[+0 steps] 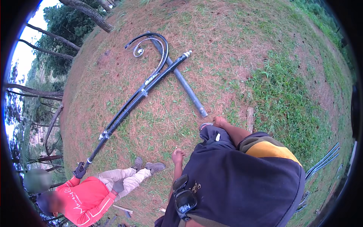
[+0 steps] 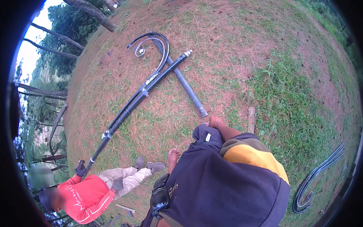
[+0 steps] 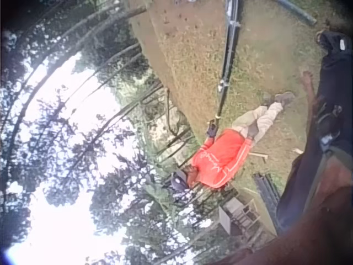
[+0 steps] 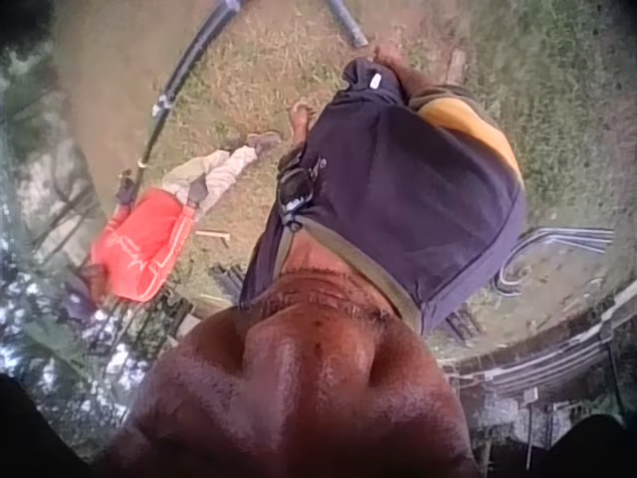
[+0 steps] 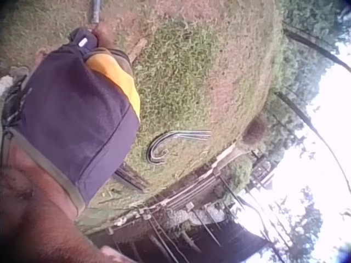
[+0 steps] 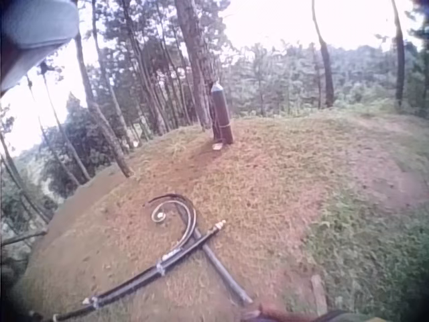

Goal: The person welds a metal frame by positioning a rod against the joints and applying a welding tool to fuse the pieces together.

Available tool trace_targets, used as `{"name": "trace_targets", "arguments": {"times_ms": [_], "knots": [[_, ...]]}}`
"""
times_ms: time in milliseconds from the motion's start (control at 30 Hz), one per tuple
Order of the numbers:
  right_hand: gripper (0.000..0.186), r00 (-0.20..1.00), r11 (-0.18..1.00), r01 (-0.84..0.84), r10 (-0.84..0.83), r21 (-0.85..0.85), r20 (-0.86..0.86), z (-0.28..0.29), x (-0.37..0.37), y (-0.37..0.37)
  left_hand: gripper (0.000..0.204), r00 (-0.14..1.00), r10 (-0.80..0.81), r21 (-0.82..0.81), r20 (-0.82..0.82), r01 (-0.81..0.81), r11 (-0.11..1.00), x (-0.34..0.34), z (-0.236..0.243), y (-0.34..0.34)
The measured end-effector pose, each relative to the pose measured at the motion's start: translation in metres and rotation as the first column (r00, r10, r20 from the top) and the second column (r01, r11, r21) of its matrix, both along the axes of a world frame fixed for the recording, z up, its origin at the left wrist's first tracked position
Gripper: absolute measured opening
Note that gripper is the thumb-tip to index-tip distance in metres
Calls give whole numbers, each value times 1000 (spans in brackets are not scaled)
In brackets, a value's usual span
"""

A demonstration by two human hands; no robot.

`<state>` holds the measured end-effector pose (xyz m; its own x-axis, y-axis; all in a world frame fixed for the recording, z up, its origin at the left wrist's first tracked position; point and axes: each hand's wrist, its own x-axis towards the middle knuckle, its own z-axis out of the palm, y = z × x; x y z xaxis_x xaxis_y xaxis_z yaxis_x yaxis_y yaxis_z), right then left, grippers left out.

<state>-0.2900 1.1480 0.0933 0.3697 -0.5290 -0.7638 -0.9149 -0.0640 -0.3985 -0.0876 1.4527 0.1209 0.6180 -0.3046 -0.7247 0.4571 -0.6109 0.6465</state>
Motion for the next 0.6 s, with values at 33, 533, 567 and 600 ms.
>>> {"name": "trace_targets", "arguments": {"times_ms": [33,533,567,600], "knots": [[60,1000,1000,0,0,6,-8,0,-3,-2,17,999,-35,62,37,32,998,-2,4,-2],[58,994,993,-107,108,46,-2,1,20,-15,18,999,42,43,-2,-42,998,-27,-18,42],[60,992,991,-127,127,48,18,8,22,-13,18,999,46,49,2,-46,998,-28,-17,45],[69,989,988,-147,145,50,38,13,26,-12,18,999,51,54,7,-51,997,-29,-17,49]]}}
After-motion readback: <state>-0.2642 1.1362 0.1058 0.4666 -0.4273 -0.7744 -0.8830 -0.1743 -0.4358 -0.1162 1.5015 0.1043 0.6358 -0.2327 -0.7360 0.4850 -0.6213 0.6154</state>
